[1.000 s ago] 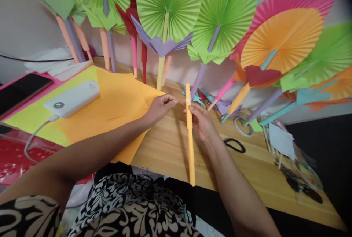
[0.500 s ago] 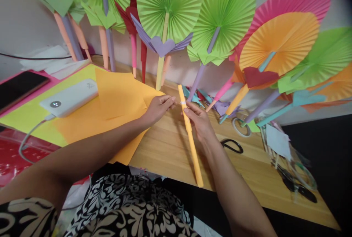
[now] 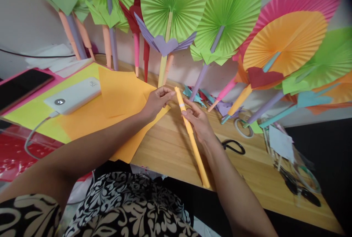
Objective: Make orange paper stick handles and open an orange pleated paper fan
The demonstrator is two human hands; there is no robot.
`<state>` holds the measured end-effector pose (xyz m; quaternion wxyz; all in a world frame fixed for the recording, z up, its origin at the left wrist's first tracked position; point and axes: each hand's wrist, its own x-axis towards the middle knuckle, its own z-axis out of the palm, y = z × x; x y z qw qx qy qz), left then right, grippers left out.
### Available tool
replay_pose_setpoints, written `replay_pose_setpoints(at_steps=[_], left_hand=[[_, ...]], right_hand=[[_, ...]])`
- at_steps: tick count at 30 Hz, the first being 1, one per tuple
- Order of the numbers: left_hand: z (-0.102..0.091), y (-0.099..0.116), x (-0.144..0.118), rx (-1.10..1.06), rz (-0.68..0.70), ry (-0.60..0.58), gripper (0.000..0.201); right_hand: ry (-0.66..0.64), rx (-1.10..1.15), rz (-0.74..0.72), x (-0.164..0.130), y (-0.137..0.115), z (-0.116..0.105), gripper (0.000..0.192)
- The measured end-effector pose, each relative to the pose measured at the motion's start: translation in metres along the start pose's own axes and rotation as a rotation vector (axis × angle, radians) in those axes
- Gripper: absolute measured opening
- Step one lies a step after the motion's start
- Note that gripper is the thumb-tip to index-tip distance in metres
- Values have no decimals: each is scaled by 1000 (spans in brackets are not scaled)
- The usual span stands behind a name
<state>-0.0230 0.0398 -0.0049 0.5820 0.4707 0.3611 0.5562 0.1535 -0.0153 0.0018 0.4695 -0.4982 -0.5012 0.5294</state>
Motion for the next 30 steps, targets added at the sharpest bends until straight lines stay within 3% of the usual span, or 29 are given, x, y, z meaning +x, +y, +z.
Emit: replay_pose_setpoints(at_steps=[4, 15, 21, 24, 30], left_hand=[[-1, -1, 1, -29, -3, -6, 13], [0, 2, 2, -305, -210, -30, 10], [-2, 2, 5, -176, -46, 13, 28], [-3, 4, 6, -150, -48, 21, 36], [-10, 11, 13, -271, -134, 133, 16]], right_hand=[[-11, -31, -13, -1, -1, 3, 70], [-58, -17, 29, -2, -1, 1, 77], [-96, -70, -42, -3, -2, 3, 68], [-110, -92, -51, -4, -2, 4, 65], [-111, -63, 5, -3, 1, 4, 73]])
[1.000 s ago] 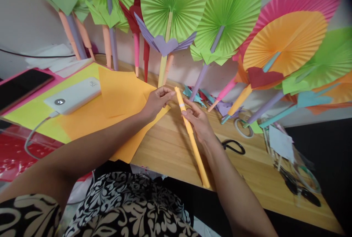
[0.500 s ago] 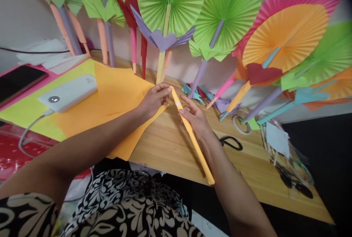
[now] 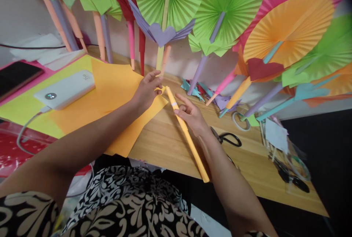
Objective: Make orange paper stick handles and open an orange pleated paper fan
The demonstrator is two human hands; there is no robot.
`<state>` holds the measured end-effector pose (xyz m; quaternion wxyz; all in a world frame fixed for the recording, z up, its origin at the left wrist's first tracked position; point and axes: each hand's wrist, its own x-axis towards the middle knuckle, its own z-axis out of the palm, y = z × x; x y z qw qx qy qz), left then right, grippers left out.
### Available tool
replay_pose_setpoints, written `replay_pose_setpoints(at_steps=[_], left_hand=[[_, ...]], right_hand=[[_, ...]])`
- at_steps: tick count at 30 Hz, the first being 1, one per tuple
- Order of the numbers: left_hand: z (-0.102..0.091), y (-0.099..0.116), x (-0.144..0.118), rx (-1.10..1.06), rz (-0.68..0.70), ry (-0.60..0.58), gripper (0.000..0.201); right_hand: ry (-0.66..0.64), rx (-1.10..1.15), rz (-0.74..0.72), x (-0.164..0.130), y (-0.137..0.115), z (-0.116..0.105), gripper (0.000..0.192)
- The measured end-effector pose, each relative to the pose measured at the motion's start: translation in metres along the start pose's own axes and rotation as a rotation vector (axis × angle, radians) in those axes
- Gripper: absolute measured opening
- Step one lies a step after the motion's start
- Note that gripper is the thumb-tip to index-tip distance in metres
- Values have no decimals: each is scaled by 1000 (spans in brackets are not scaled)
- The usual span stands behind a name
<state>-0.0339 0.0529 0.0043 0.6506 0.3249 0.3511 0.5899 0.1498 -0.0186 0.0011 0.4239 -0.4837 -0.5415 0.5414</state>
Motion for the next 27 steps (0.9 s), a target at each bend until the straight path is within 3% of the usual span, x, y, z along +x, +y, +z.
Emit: replay_pose_setpoints(at_steps=[2, 7, 13, 19, 27], left_hand=[[-1, 0, 0, 26, 24, 31, 2], [3, -10, -10, 221, 101, -101, 21], [8, -16, -20, 404, 206, -242, 32], [11, -14, -25, 464, 197, -262, 13], [11, -17, -27, 481, 243, -326, 13]], right_hand=[[44, 70, 11, 1, 1, -2, 73], [96, 227, 52, 4, 2, -9, 70], [100, 242, 57, 4, 2, -11, 66], [63, 249, 70, 3, 2, -10, 61], [73, 264, 91, 2, 0, -7, 58]])
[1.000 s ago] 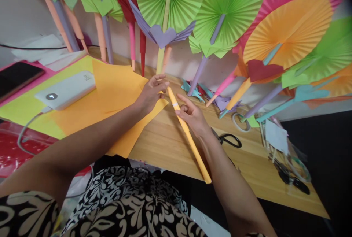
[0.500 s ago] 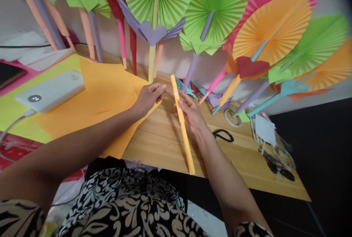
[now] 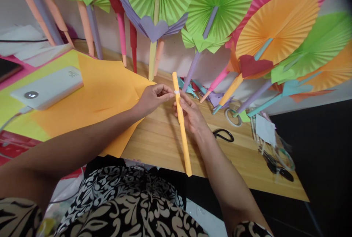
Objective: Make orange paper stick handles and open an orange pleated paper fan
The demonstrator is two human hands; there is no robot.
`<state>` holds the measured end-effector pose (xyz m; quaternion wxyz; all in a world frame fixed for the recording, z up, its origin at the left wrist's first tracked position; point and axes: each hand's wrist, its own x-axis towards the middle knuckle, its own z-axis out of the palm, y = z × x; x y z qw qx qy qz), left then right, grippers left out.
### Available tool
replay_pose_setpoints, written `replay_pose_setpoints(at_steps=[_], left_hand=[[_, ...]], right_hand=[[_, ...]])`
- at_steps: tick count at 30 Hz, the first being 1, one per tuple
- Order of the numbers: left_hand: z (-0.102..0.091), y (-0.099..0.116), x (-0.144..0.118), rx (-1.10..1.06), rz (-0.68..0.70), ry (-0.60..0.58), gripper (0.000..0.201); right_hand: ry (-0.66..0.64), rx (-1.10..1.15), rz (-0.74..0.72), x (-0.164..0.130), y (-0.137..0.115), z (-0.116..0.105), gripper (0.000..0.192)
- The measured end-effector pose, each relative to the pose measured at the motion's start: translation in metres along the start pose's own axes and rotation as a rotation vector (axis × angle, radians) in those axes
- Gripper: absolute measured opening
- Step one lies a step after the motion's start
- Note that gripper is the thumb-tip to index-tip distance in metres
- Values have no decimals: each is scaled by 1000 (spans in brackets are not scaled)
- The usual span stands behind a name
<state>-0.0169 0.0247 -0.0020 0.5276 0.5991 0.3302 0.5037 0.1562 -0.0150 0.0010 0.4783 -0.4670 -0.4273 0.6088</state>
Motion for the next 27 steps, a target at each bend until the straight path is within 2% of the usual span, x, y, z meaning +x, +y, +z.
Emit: replay_pose_setpoints(at_steps=[5, 10, 19, 27], left_hand=[[-1, 1, 1, 21, -5, 3, 12], [-1, 2, 1, 26, -24, -11, 15], [-2, -2, 1, 30, -96, -39, 18], [-1, -5, 2, 10, -138, -64, 19]], right_hand=[[-47, 18, -23, 0, 1, 1, 67], [-50, -128, -59, 1, 4, 2, 78], [-59, -173, -114, -1, 2, 7, 84], [-40, -224, -152, -1, 4, 8, 79]])
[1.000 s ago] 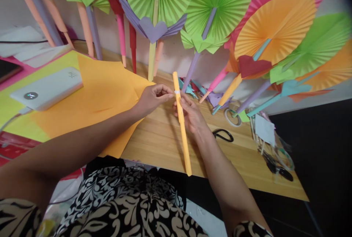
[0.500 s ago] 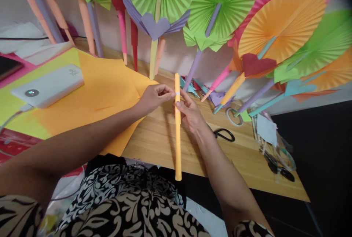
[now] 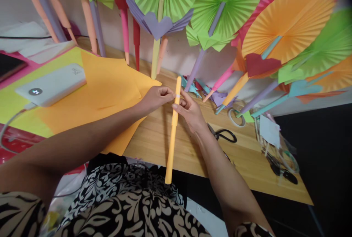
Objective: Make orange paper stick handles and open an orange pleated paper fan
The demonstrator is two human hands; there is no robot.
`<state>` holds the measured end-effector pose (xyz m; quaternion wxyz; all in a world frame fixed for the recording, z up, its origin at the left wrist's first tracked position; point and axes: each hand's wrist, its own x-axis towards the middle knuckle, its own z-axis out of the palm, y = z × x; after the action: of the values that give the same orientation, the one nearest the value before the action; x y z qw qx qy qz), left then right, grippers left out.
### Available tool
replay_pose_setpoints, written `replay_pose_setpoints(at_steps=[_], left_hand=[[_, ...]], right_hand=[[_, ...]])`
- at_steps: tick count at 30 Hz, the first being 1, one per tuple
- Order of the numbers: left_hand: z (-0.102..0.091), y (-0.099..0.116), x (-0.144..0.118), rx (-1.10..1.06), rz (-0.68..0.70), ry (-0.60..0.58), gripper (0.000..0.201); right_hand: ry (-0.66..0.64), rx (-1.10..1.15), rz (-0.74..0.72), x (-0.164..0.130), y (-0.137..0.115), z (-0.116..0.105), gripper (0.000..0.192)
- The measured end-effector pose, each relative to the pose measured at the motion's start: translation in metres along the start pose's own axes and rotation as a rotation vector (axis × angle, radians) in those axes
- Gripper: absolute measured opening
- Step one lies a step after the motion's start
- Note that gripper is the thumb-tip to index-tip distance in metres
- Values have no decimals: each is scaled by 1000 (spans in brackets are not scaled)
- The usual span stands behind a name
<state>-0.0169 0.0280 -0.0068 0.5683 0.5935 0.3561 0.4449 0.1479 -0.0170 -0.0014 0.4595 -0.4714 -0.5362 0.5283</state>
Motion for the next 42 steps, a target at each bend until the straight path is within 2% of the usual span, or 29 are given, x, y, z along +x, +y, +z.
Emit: replay_pose_setpoints(at_steps=[5, 9, 15, 18, 25, 32, 42], left_hand=[[-1, -4, 1, 8, 1, 2, 12], [0, -2, 0, 29, -10, -2, 13], [-2, 1, 0, 50, -41, -1, 22], [-2, 0, 0, 50, -30, 15, 23], [1, 0, 0, 8, 56, 27, 17], [2, -1, -2, 176, 98, 33, 16], [0, -4, -1, 209, 97, 17, 21]], right_hand=[[-13, 30, -8, 0, 0, 0, 72], [-28, 104, 38, 0, 1, -3, 67], [-54, 146, 80, 1, 6, -7, 46], [-52, 147, 91, 1, 6, -7, 47], [-1, 155, 113, 0, 2, -4, 70], [-8, 150, 70, -1, 0, -2, 61], [-16, 24, 4, -1, 3, 0, 48]])
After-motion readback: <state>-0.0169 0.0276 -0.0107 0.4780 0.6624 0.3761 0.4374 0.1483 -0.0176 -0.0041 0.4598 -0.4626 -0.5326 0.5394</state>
